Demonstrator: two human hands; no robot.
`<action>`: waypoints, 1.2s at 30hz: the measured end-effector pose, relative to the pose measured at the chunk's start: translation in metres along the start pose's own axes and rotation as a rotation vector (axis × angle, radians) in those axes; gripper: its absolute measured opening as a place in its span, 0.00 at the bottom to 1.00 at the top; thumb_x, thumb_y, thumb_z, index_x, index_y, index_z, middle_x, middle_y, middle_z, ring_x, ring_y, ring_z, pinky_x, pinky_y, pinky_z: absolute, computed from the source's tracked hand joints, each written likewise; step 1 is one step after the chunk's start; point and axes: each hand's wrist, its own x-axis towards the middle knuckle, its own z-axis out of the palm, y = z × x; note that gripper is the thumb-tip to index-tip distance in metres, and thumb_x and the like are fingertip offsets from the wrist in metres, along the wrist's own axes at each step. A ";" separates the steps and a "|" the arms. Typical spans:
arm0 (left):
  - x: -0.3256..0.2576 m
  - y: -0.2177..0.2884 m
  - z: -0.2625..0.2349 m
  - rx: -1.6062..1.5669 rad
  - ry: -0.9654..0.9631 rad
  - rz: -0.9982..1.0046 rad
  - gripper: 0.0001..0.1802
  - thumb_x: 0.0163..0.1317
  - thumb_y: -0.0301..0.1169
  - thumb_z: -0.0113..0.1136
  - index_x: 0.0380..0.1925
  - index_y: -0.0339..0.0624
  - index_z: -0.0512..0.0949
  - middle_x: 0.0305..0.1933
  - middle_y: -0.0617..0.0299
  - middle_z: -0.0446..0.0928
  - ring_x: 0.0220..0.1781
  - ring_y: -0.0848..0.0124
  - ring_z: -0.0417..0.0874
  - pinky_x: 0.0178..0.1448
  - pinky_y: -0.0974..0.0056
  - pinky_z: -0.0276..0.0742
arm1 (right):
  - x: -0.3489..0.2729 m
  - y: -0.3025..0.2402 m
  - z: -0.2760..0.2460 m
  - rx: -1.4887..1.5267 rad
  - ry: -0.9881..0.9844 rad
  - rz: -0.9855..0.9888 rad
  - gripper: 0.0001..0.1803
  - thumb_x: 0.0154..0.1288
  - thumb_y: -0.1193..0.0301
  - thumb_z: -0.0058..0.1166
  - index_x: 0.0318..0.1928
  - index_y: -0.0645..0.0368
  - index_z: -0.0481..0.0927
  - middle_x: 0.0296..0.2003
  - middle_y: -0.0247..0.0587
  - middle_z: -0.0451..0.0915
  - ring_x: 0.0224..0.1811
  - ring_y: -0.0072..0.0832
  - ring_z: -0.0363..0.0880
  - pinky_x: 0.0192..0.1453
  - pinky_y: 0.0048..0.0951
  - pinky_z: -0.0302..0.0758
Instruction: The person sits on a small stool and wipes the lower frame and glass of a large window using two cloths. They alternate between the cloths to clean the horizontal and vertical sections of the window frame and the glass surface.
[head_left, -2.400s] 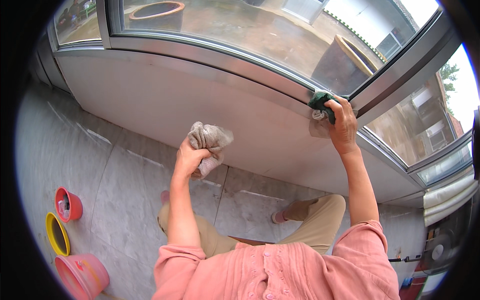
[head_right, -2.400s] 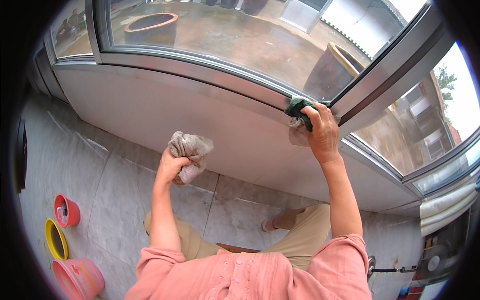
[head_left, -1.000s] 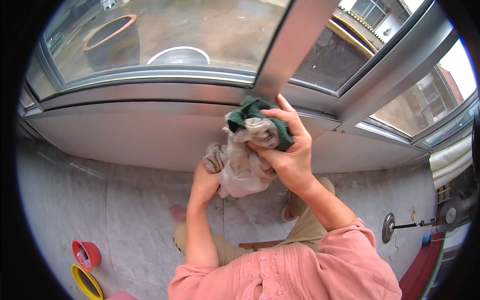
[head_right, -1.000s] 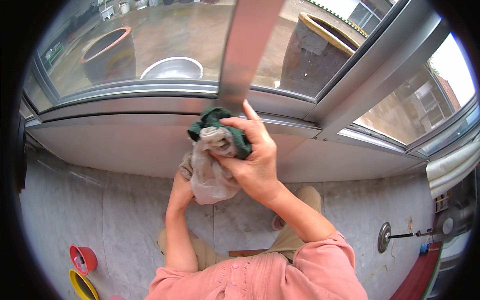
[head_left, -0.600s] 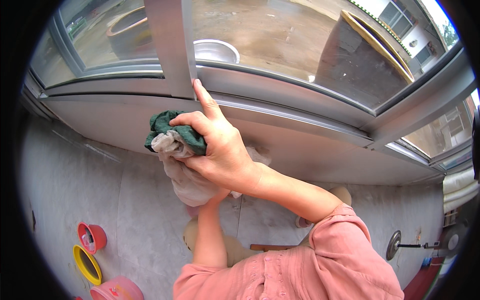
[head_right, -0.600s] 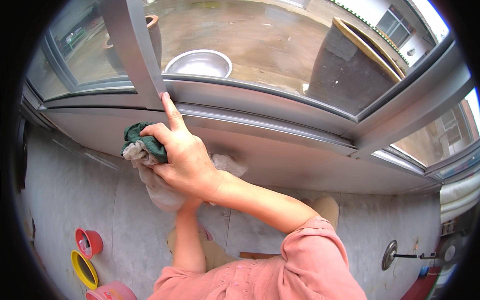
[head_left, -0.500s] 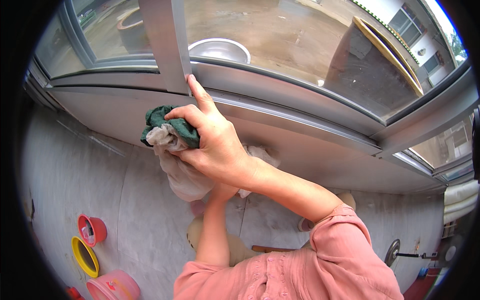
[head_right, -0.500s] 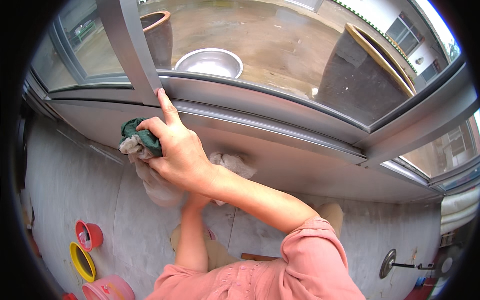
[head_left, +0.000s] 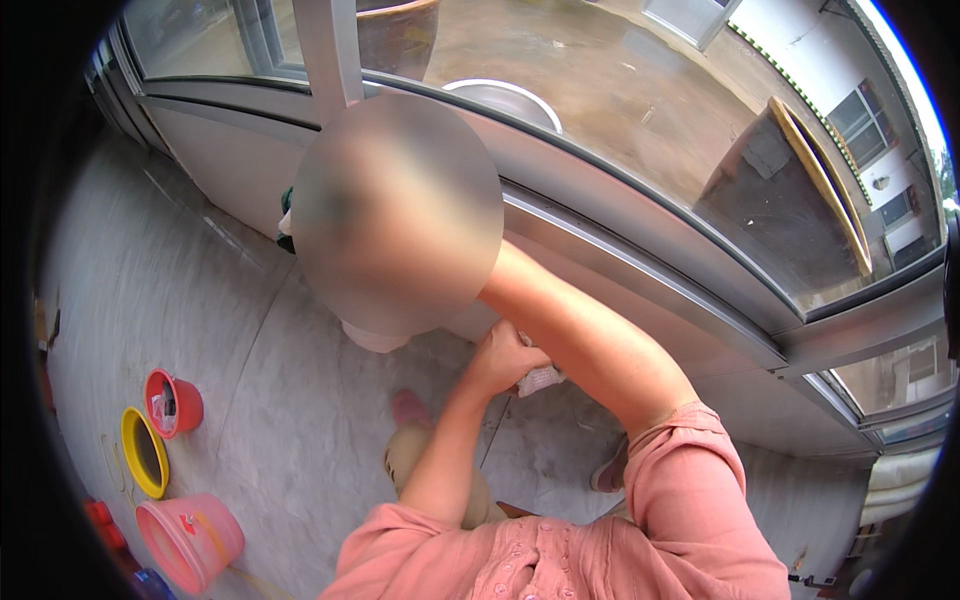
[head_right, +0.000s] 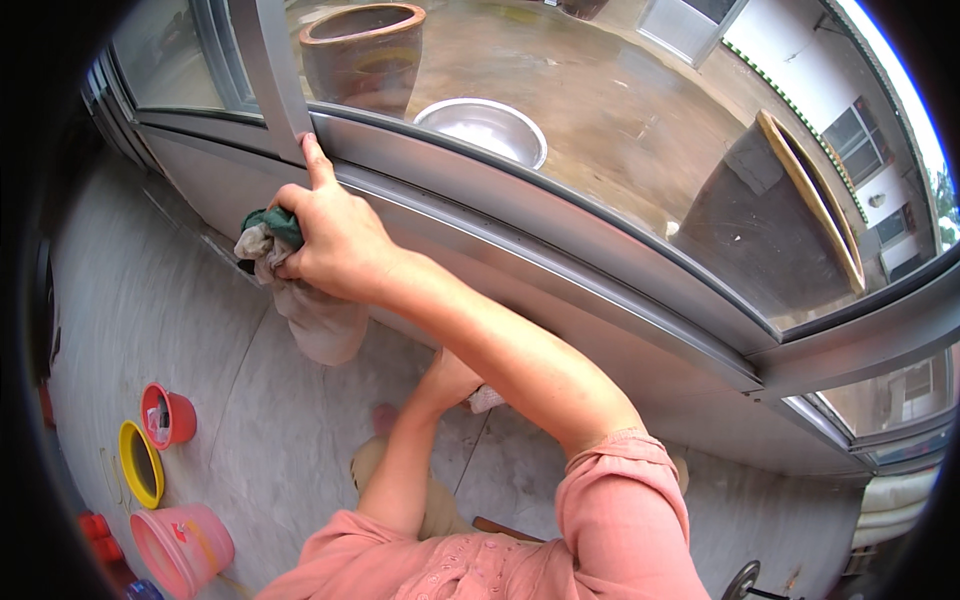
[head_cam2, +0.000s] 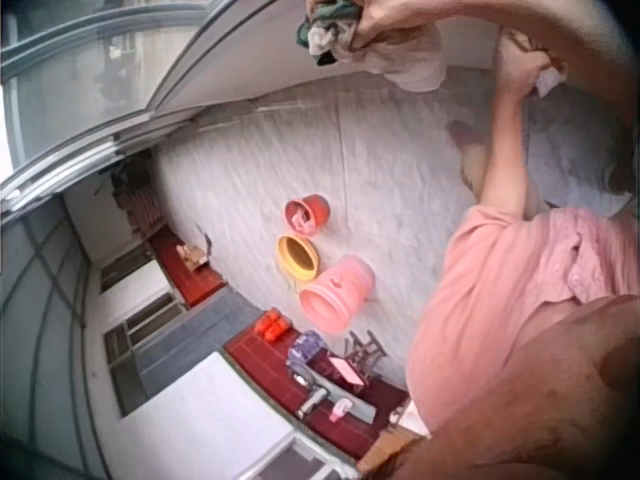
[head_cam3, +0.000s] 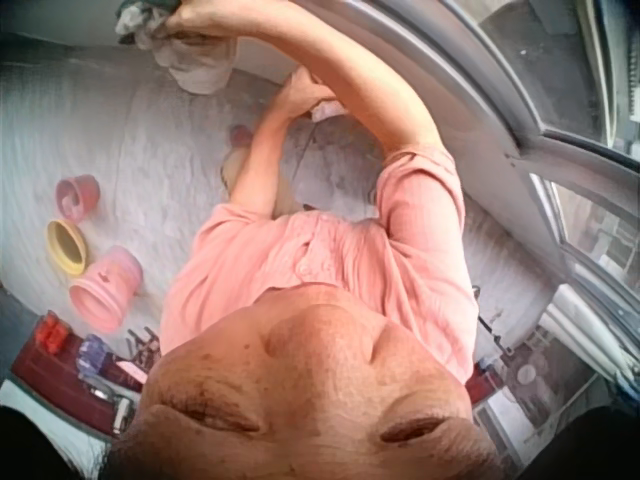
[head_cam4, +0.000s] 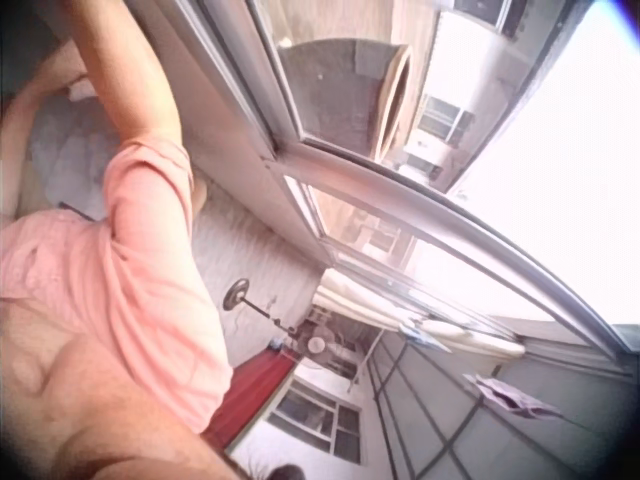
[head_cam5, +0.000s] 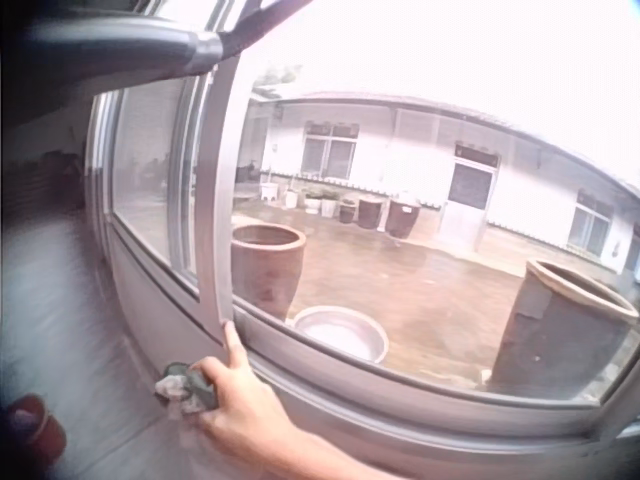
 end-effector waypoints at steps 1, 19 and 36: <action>0.000 0.005 -0.004 0.072 0.024 -0.011 0.34 0.48 0.32 0.76 0.58 0.35 0.79 0.53 0.47 0.85 0.58 0.56 0.86 0.63 0.57 0.78 | 0.006 0.000 -0.012 0.123 0.027 0.018 0.28 0.44 0.71 0.79 0.49 0.57 0.83 0.70 0.62 0.65 0.58 0.56 0.82 0.62 0.45 0.79; -0.019 0.013 -0.002 0.027 0.073 -0.096 0.34 0.46 0.25 0.70 0.58 0.35 0.78 0.51 0.56 0.84 0.54 0.68 0.85 0.60 0.61 0.80 | -0.012 0.024 -0.033 -0.605 0.134 -0.176 0.15 0.65 0.77 0.58 0.51 0.62 0.73 0.38 0.55 0.80 0.41 0.50 0.86 0.40 0.46 0.85; -0.034 -0.005 0.036 0.176 0.005 -0.087 0.27 0.43 0.25 0.67 0.48 0.31 0.83 0.45 0.54 0.87 0.50 0.65 0.87 0.59 0.61 0.80 | -0.349 -0.012 -0.286 -0.754 0.200 0.405 0.23 0.69 0.70 0.66 0.58 0.52 0.67 0.47 0.54 0.84 0.47 0.59 0.83 0.45 0.50 0.79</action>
